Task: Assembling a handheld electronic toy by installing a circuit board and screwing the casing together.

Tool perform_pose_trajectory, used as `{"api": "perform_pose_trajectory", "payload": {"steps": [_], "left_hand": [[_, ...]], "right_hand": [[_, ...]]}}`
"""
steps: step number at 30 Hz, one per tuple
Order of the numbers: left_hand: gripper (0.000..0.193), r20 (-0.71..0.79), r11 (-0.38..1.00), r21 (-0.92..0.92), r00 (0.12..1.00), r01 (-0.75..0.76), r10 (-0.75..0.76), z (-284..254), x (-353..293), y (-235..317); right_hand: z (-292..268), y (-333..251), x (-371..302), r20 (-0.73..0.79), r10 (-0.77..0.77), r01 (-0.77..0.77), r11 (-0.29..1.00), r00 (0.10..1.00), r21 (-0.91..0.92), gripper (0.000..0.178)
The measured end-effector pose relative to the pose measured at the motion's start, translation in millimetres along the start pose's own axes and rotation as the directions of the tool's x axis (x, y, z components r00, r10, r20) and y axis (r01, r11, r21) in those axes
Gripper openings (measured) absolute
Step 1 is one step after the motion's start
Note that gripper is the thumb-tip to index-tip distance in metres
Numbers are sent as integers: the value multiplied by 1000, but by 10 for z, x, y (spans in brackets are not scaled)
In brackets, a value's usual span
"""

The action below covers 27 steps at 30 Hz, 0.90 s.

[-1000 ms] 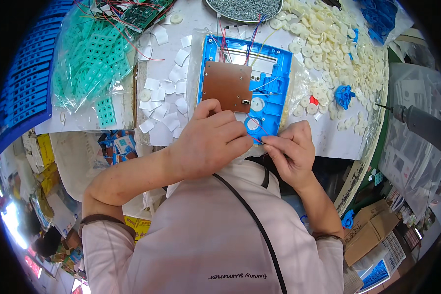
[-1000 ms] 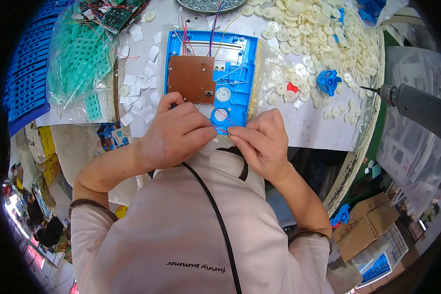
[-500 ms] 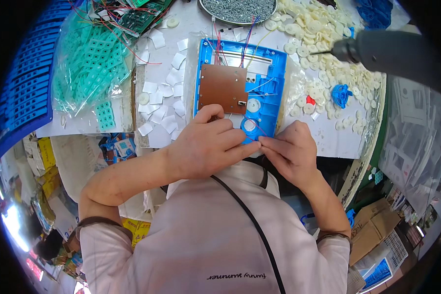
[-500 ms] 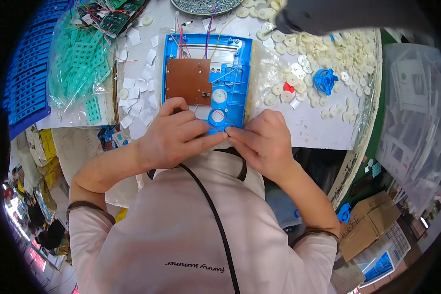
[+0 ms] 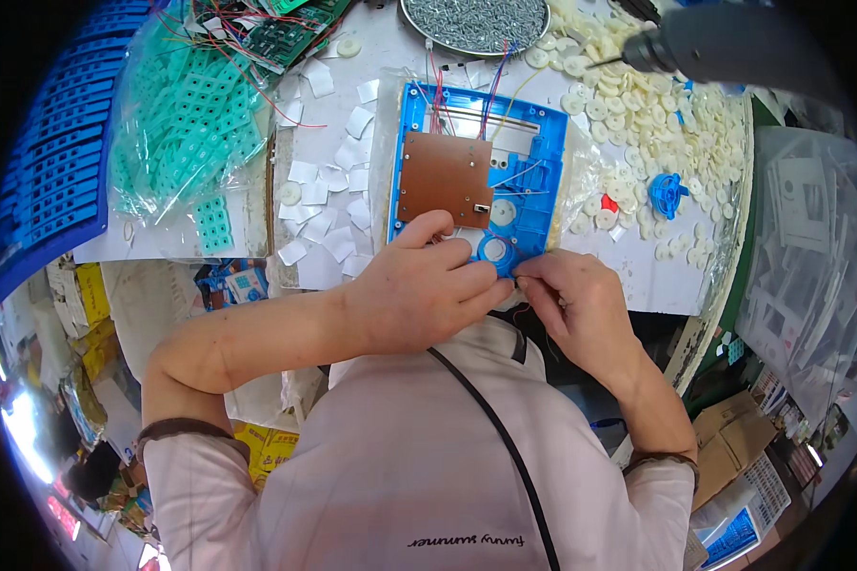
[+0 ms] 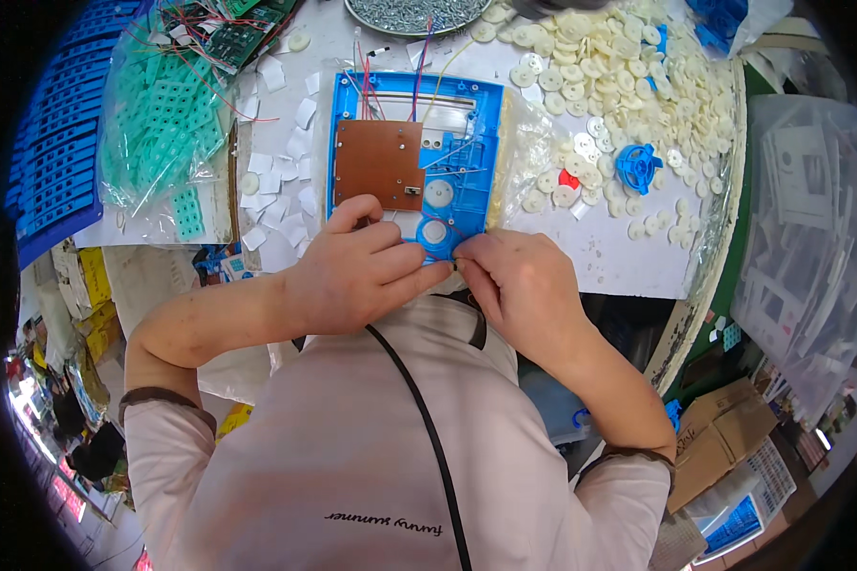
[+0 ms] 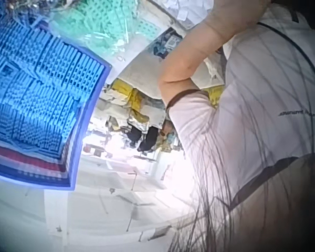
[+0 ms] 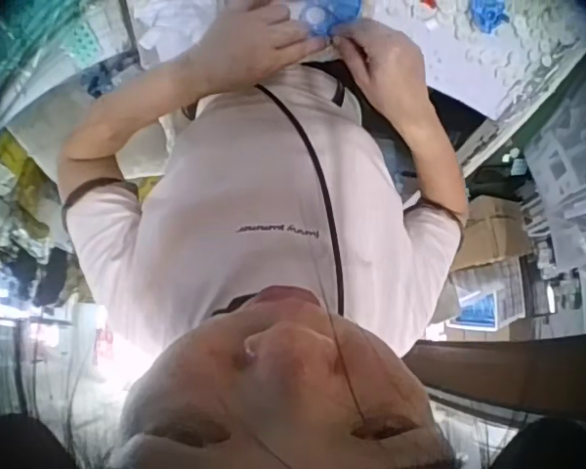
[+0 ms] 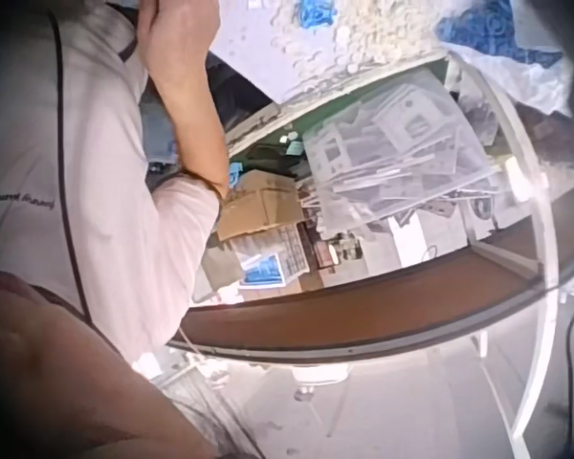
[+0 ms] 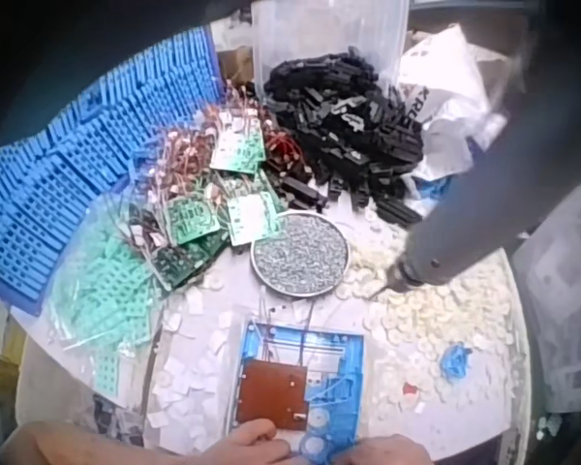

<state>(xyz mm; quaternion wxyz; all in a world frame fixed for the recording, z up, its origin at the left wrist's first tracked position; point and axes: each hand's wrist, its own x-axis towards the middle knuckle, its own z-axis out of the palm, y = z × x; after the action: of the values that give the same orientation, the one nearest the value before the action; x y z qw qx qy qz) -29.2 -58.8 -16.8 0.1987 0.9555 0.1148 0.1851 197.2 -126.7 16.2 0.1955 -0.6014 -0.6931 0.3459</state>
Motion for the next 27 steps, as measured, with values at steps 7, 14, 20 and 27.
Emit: {"api": "perform_pose_trajectory", "payload": {"steps": [7,14,20,27], "left_hand": [[29,-1,998,-66,1000,-2,2,-14,8,-54],[32,-225,967,-63,940,249,-257,-261,68,-205],[27,-295,961,-76,915,264,-275,-126,-2,-200],[23,-316,964,-137,913,227,-260,-83,-35,-325]], "right_hand": [[-219,-98,256,158,14,-26,997,987,69,9],[-95,-89,1174,-270,-263,32,769,926,-638,25],[74,-112,1307,-298,-158,-9,871,942,-491,17],[230,-170,894,-343,-324,215,923,882,-320,9]]}}
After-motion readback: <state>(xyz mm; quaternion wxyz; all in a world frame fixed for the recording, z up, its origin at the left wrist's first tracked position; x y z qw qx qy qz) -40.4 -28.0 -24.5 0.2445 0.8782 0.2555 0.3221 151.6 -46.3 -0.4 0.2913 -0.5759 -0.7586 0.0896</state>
